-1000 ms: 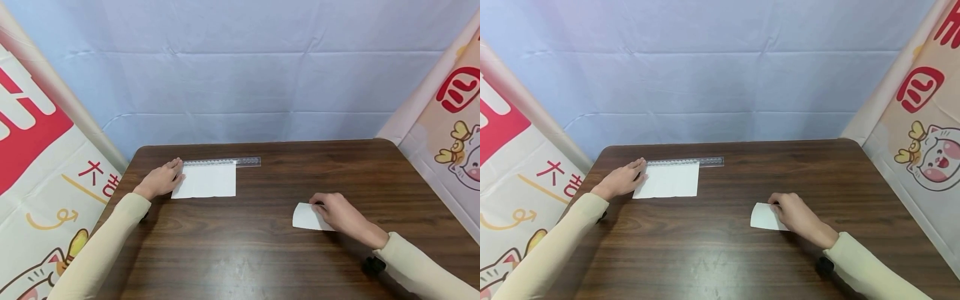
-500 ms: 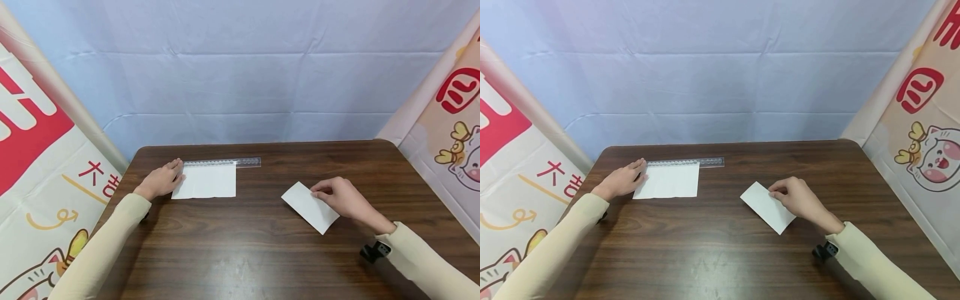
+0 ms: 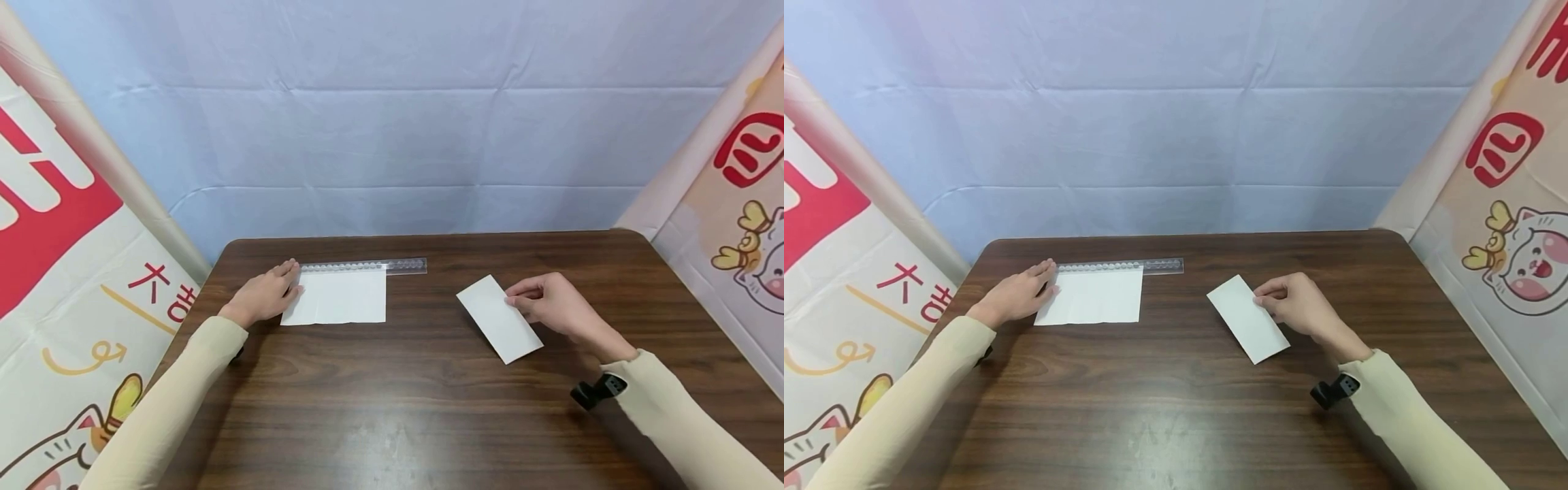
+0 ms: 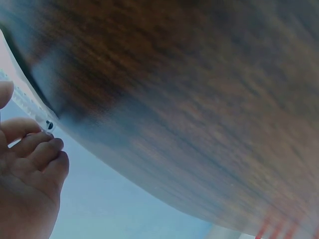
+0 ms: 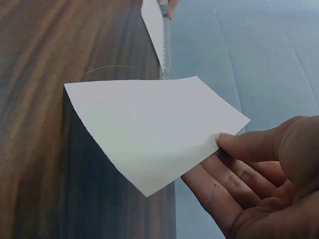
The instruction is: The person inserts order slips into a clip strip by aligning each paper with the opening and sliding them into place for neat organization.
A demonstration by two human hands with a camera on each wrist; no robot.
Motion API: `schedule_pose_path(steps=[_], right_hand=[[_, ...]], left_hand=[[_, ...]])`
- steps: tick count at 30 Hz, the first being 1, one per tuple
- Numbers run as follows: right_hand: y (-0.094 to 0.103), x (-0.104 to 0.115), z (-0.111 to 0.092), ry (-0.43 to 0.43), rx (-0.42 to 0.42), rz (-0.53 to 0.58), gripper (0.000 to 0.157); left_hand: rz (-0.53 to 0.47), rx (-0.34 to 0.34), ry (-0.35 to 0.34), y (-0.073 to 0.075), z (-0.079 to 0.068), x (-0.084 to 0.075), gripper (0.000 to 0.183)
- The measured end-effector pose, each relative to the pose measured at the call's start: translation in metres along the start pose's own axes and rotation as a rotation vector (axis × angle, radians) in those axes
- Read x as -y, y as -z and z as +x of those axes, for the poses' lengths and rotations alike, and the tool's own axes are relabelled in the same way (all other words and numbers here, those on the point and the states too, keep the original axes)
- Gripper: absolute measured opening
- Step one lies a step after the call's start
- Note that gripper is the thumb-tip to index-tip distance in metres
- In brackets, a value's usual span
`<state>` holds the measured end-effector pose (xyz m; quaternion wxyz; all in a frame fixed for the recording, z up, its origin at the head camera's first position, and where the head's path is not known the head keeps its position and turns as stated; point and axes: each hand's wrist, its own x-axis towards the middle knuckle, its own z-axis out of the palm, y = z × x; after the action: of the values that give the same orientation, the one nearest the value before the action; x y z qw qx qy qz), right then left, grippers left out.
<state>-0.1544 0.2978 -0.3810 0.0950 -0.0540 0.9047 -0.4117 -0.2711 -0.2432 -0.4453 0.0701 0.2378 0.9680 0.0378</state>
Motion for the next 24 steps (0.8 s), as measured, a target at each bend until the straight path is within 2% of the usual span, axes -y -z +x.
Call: schedule_pose_path(steps=[17, 24], right_hand=[[-0.010, -0.002, 0.042, -0.137, 0.063, 0.324, 0.049], [-0.014, -0.006, 0.058, -0.178, 0.061, 0.455, 0.052]], left_hand=[[0.008, -0.008, 0.002, -0.002, 0.001, 0.001, 0.065], [0.003, -0.008, -0.008, -0.002, 0.001, 0.001, 0.066]])
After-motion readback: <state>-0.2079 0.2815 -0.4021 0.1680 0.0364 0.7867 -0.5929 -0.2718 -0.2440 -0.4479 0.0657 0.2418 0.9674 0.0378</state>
